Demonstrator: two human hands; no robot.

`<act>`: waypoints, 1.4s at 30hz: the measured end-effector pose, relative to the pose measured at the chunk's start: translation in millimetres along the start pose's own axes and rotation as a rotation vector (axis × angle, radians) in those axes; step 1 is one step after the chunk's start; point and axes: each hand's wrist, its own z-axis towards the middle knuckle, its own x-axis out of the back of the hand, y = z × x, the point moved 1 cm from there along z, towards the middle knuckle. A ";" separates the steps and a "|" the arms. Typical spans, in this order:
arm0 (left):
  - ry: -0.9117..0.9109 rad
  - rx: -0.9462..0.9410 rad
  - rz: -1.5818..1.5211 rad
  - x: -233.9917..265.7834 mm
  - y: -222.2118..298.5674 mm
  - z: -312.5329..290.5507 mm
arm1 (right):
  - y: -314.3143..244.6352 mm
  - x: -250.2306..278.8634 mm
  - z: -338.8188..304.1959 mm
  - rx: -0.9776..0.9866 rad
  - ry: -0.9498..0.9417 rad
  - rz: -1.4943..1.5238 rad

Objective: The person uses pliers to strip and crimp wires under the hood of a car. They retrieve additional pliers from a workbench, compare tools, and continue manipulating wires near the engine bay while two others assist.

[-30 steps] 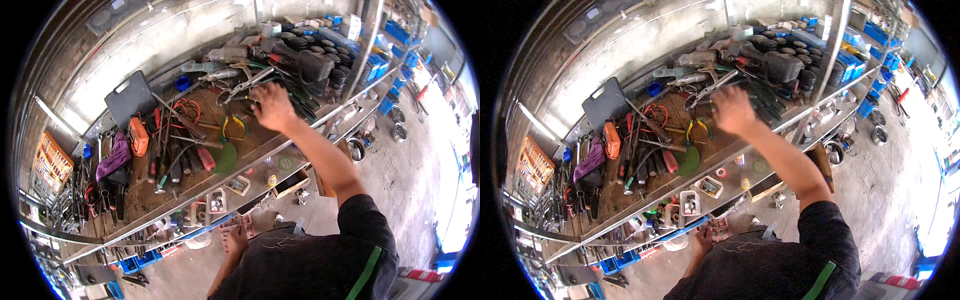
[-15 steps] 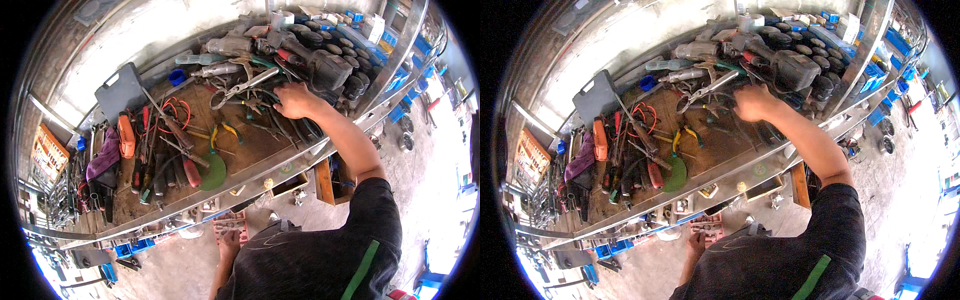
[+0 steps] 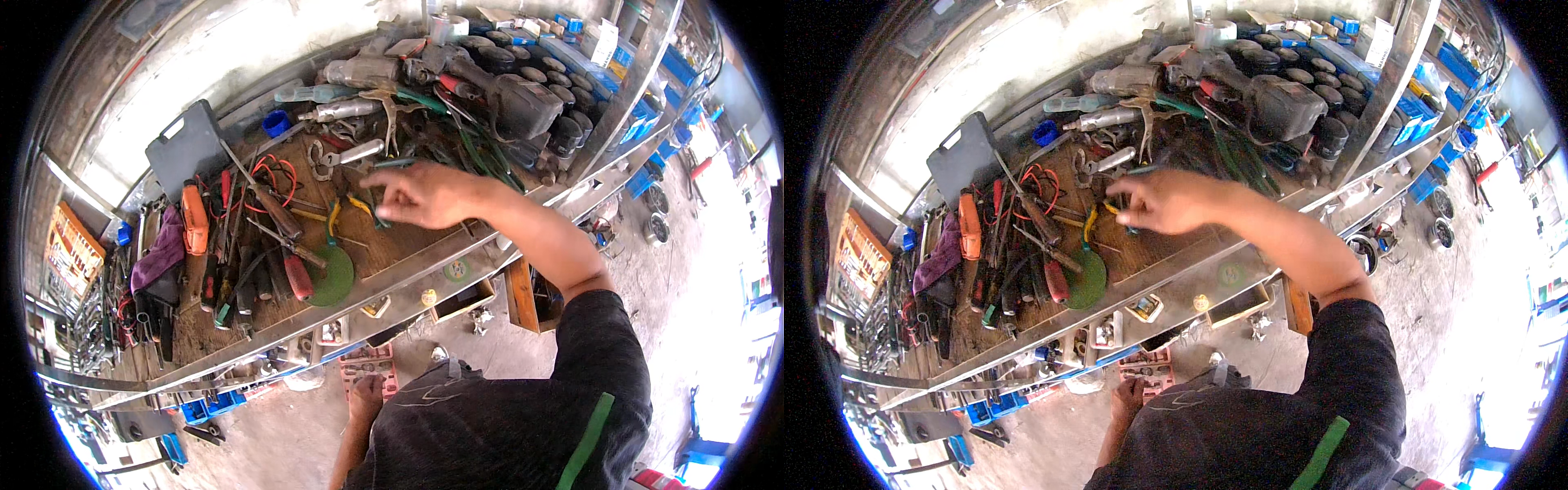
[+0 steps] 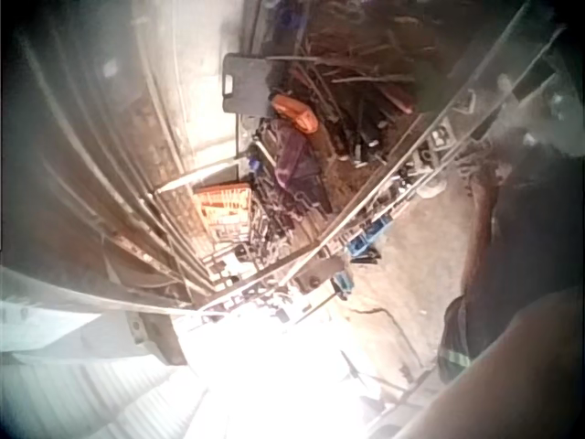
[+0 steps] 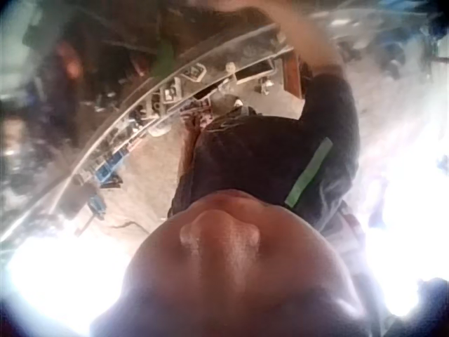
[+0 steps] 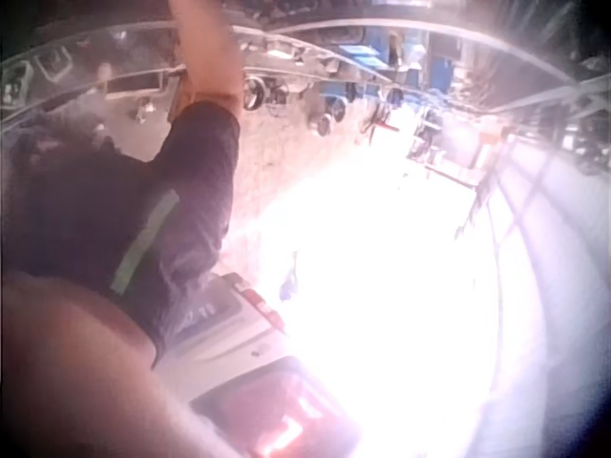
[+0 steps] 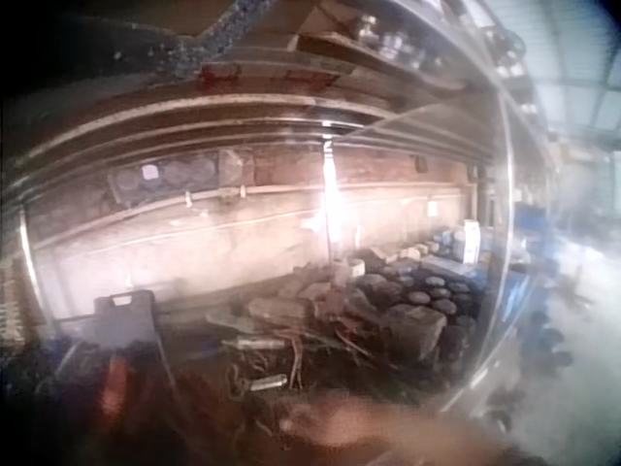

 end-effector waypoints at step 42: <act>-0.097 -0.192 -0.425 216.6 -31.4 -172.7 | -250.5 -330.5 -192.1 -0.338 -0.365 1.490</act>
